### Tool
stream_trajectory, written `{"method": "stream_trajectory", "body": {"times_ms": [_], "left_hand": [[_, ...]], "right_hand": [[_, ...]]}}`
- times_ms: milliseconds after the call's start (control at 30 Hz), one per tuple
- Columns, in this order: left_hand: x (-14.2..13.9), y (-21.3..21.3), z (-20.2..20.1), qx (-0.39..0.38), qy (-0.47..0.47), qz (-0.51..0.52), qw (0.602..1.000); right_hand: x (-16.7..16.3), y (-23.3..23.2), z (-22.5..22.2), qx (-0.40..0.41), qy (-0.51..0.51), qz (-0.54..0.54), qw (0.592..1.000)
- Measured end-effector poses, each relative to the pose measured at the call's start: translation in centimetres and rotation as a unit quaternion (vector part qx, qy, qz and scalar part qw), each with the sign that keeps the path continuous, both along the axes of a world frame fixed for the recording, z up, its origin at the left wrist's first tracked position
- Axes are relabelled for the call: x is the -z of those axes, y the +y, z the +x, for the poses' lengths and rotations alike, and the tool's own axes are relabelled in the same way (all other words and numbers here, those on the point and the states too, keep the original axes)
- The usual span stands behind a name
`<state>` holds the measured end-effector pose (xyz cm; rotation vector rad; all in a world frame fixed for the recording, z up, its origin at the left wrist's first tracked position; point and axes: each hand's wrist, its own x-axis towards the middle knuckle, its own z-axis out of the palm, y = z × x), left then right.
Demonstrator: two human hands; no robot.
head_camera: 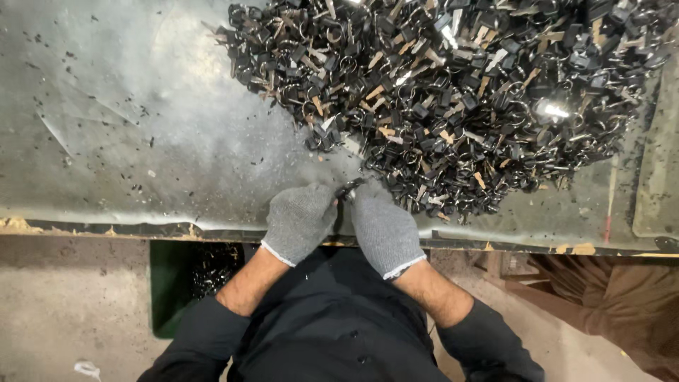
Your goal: The person, wearing gray gloves, picks small metal parts one at a time from a large pile on a workbench, turns and looks at each piece in both hands, and drops rejected pieces into a green bin below the table edge. The sorting continues steadily across the whole clip.
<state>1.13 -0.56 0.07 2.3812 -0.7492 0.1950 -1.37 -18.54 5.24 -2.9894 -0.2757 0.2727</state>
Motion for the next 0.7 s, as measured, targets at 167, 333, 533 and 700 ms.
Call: {"method": "stream_trajectory", "body": {"times_ms": [167, 333, 533, 700], "left_hand": [[-7.2, 3.7, 1.6, 0.001, 0.211, 0.225, 0.951], [-12.5, 4.3, 3.2, -0.079, 0.099, 0.206, 0.970], [-4.1, -1.0, 5.0, -0.208, -0.027, -0.098, 0.973], [-3.4, -1.1, 1.7, -0.040, 0.046, -0.160, 0.985]], "right_hand": [[0.0, -0.8, -0.2, 0.070, 0.206, 0.097, 0.971], [-0.3, -0.4, -0.6, 0.042, 0.104, 0.068, 0.991], [0.2, 0.5, -1.1, 0.036, -0.006, 0.152, 0.988], [1.1, -0.7, -1.6, 0.011, 0.169, 0.057, 0.984]]}}
